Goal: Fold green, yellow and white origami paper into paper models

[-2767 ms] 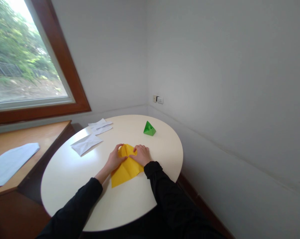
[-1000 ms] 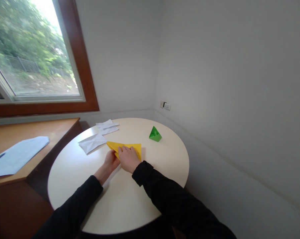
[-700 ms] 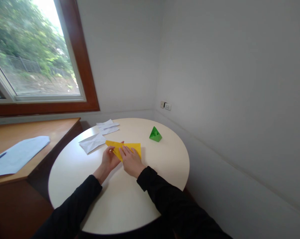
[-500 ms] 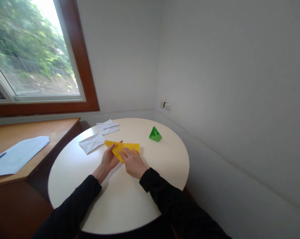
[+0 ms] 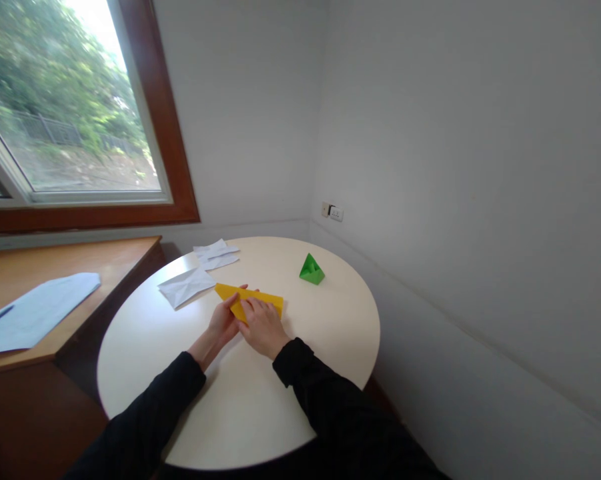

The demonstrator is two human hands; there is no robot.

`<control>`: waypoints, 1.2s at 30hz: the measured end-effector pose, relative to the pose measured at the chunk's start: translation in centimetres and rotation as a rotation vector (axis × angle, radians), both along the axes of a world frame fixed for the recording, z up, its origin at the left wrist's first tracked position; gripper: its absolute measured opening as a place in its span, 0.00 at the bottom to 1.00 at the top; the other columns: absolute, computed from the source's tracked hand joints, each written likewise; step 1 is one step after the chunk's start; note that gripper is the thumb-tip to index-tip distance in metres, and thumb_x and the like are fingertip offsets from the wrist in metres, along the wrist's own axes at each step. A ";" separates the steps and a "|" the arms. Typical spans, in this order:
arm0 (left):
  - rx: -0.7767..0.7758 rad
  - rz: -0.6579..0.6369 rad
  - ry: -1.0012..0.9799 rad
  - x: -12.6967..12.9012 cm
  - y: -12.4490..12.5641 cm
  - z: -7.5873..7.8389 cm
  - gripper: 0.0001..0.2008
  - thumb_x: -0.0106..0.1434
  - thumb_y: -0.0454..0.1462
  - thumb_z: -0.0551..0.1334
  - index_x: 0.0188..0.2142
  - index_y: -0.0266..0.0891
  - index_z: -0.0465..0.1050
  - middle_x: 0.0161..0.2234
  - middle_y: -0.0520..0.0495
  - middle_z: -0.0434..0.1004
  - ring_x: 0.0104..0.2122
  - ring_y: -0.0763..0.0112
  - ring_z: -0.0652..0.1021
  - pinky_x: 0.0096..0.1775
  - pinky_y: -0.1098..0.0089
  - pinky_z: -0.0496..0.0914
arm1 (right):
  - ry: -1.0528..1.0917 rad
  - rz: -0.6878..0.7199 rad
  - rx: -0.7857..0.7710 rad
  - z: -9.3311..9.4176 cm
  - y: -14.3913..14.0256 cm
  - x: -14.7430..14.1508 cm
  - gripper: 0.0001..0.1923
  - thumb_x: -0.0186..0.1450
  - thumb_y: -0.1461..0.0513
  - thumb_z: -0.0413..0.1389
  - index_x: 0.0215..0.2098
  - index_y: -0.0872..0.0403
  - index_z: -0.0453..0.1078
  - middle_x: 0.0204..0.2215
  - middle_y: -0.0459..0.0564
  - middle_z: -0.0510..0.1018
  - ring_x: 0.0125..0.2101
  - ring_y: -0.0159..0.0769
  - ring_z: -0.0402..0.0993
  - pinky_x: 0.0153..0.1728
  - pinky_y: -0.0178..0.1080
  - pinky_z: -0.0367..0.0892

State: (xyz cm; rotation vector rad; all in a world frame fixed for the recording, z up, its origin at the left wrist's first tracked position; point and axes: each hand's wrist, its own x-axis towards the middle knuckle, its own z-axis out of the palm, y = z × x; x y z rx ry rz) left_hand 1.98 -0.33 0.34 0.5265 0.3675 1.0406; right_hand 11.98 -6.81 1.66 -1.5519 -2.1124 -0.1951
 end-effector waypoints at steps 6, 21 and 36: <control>0.026 -0.026 0.027 0.2 -0.1 -0.3 0.07 0.56 0.34 0.60 0.36 0.36 0.68 0.37 0.41 0.77 0.41 0.60 0.77 0.49 0.59 0.67 | 0.049 -0.034 0.037 0.0 0.6 -0.3 0.12 0.64 0.62 0.49 0.45 0.55 0.66 0.41 0.54 0.74 0.43 0.41 0.69 0.44 0.42 0.64; 0.003 0.028 0.010 -0.1 0.1 0.0 0.12 0.57 0.43 0.61 0.28 0.34 0.71 0.33 0.39 0.79 0.41 0.58 0.77 0.46 0.59 0.70 | 0.221 -0.102 -0.066 0.8 1.7 -1.3 0.14 0.67 0.62 0.43 0.37 0.54 0.70 0.37 0.52 0.77 0.40 0.38 0.72 0.39 0.36 0.63; 0.082 0.071 0.154 -0.3 -0.3 0.2 0.12 0.64 0.38 0.54 0.40 0.33 0.71 0.38 0.36 0.78 0.40 0.60 0.78 0.45 0.61 0.70 | 0.653 -0.058 -0.307 -0.8 2.6 3.3 0.10 0.57 0.58 0.56 0.30 0.57 0.73 0.27 0.47 0.78 0.30 0.34 0.72 0.29 0.33 0.64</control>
